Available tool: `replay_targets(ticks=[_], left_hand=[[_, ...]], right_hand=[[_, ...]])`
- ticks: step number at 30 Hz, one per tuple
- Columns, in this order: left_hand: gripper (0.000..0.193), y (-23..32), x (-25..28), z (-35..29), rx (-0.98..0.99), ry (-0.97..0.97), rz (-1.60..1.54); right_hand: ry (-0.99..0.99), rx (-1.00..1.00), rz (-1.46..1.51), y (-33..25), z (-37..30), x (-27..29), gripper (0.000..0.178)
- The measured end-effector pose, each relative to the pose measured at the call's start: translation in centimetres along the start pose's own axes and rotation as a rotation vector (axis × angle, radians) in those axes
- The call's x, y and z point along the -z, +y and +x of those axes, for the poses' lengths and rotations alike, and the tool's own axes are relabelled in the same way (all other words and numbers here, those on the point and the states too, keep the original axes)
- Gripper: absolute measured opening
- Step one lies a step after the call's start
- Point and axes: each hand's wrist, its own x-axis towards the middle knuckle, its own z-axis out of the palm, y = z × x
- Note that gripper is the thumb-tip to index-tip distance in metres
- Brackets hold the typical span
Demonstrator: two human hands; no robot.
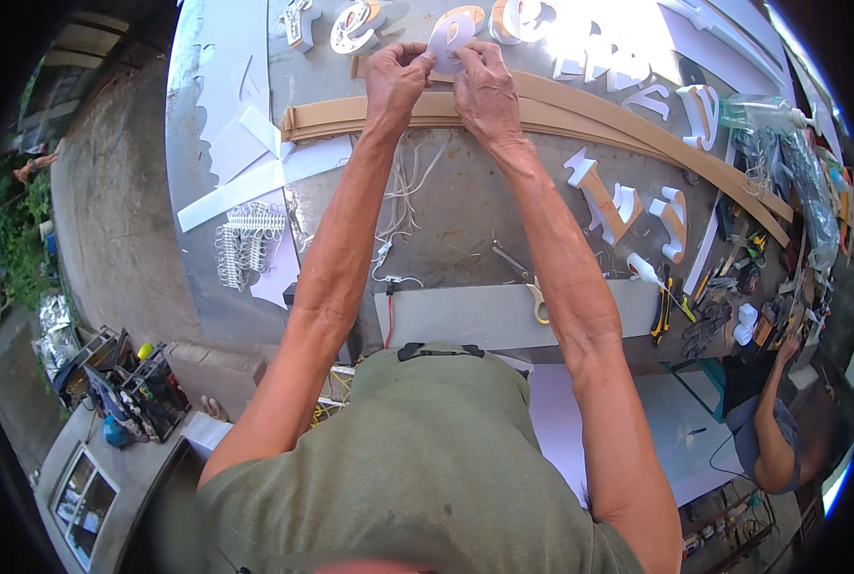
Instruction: Assembling and wiring LED-backlit letters for a sign.
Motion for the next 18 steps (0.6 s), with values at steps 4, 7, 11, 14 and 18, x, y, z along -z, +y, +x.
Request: replay_targets(ticks=[4, 7, 11, 14, 18], left_hand=[[0.016, 1.9, 2.6, -7.3, 0.216, -0.076, -0.312], [0.017, -0.1, 3.6, -13.6, 0.34, -0.128, -0.365], [0.02, 0.2, 6.2, -21.7, 0.409, -0.216, -0.338], [0.021, 0.8, 7.7, -25.5, 0.482, -0.299, -0.26], [0.02, -0.7, 9.7, -30.0, 0.556, -0.475, -0.215]], right_hand=[[-0.081, -0.319, 0.335, -5.8, -4.6, 5.0, 0.031], [-0.098, -0.66, 0.789, -6.5, -10.1, 5.6, 0.029], [-0.15, -0.817, 0.97, -9.7, -16.5, 9.6, 0.029], [-0.162, -0.84, 0.988, -11.3, -19.9, 11.1, 0.031], [-0.259, -0.884, 0.951, -12.6, -25.5, 13.0, 0.03]])
